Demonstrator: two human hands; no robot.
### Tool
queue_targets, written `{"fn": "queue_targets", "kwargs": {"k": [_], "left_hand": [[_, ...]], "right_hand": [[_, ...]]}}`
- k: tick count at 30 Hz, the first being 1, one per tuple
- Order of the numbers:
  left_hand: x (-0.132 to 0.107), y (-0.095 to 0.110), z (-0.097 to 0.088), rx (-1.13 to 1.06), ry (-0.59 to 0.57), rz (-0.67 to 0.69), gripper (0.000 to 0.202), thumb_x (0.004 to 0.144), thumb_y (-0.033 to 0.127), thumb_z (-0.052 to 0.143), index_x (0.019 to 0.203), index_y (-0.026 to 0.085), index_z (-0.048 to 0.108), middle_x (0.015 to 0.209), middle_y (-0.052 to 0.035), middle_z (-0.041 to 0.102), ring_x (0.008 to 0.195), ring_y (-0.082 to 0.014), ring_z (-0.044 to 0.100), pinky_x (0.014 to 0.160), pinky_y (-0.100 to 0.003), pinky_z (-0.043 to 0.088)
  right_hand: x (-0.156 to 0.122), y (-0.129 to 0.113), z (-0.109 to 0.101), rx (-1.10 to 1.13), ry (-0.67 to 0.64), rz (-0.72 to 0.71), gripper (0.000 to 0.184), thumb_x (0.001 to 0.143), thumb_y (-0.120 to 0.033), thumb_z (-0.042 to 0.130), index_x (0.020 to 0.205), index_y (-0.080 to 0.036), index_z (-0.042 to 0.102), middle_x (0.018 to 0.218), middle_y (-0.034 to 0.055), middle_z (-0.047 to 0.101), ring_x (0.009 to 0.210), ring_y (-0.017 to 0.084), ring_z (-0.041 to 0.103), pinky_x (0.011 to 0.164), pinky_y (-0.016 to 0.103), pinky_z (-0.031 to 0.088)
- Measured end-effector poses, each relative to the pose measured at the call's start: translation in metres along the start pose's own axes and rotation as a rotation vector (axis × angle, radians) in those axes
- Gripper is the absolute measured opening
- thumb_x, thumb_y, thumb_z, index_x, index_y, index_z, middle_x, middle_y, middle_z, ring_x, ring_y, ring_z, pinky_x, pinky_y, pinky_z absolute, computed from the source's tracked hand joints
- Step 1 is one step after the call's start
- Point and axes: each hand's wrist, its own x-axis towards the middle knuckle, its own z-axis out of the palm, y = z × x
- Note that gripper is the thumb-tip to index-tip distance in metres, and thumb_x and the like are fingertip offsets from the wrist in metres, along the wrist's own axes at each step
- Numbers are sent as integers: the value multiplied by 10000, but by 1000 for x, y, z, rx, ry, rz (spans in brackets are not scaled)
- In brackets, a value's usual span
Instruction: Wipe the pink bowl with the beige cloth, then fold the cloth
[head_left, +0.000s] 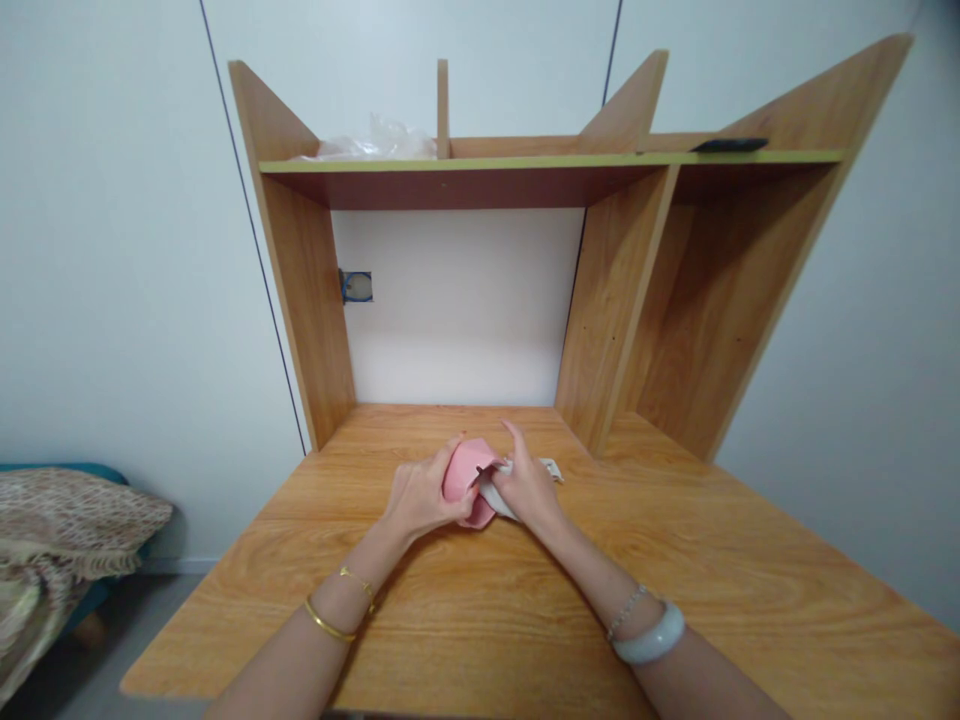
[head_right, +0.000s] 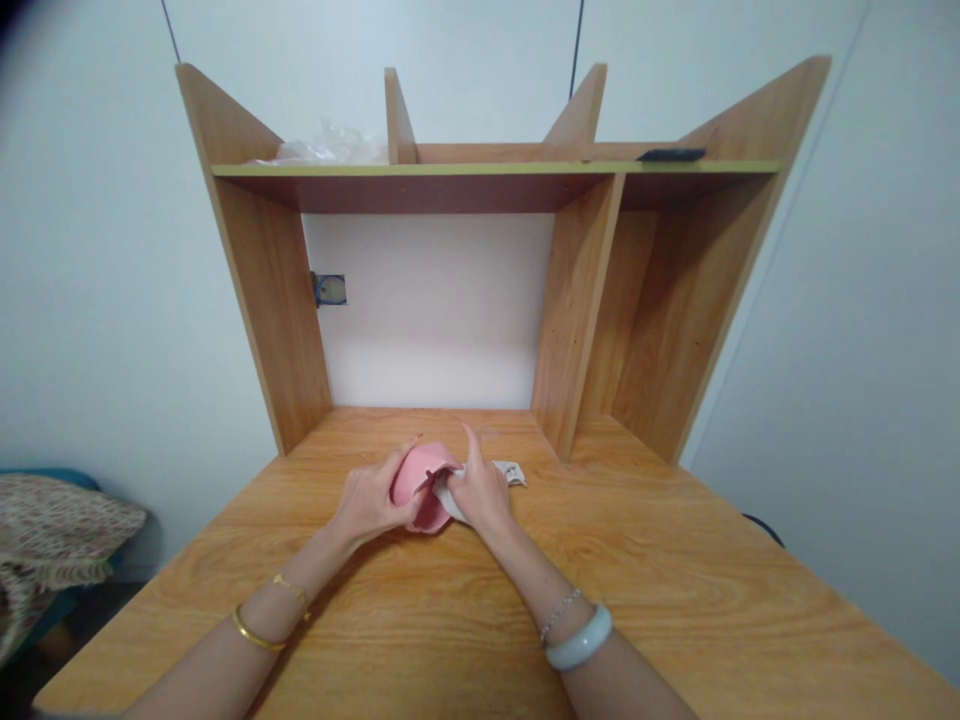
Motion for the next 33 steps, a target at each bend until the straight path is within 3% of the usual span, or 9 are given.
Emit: {"fn": "queue_targets", "kwargs": {"k": [4,8,11,15,20,23,27,30,33], "left_hand": [[3,0,2,-89,49,-62,692,754,451,471,1348,245,181,1065,-49,580,887,-211,578,762,-295,421],[4,-2,9,-265,94,-87,823,757,492,484,1363,192,15,1152,-93,495,818,-187,579,707,-294,442],[2,-2,19,-380,21,-77,935,710,494,560,1358,153,-21,1042,-99,540,690,-162,572,651,-293,449],[3,-1,27,-584,15,-56,821,778,422,505,1345,148,-21,893,-49,567,655,-129,542,634,-265,450],[6,-1,22,-526,94,-72,714,719,372,563,1290,191,174,964,-44,553,665,-124,547,632,-263,460],[5,1,15,-428,128,-40,703,681,340,588,1272,199,234,1099,-74,523,887,-188,551,776,-318,444],[3,6,8,-354,67,43,715,640,324,620,1261,190,291,1219,-102,465,1065,-240,477,896,-355,381],[4,6,9,-366,57,8,697,633,328,624,1246,195,320,1188,-90,499,1029,-233,505,873,-350,403],[9,-1,16,-439,84,-140,605,657,283,596,1212,204,368,1079,-64,569,902,-200,570,787,-320,452]], "right_hand": [[4,4,1,183,33,79,617,670,-262,494,1262,-196,334,576,-38,536,521,158,513,500,236,351],[9,7,6,513,107,156,521,656,-260,482,1162,-162,407,809,35,606,639,171,564,574,270,438],[11,7,11,701,128,175,436,626,-242,497,1053,-162,462,956,70,593,792,187,576,681,294,463],[10,7,23,802,67,180,390,622,-221,503,1008,-185,465,943,52,596,811,175,576,705,298,472],[12,11,32,714,64,143,441,612,-258,564,1028,-183,436,899,38,599,774,167,576,682,293,467],[14,14,24,530,84,187,603,586,-302,607,1133,-173,389,798,25,604,683,177,577,603,288,450],[13,11,3,245,107,209,697,596,-361,608,1220,-179,357,615,-20,559,543,170,537,508,254,382],[11,7,-4,169,115,165,648,650,-376,559,1238,-204,347,595,-38,525,517,149,510,485,227,341],[10,4,-4,149,157,95,599,683,-412,533,1222,-212,367,602,-42,505,543,148,508,500,225,340]]}}
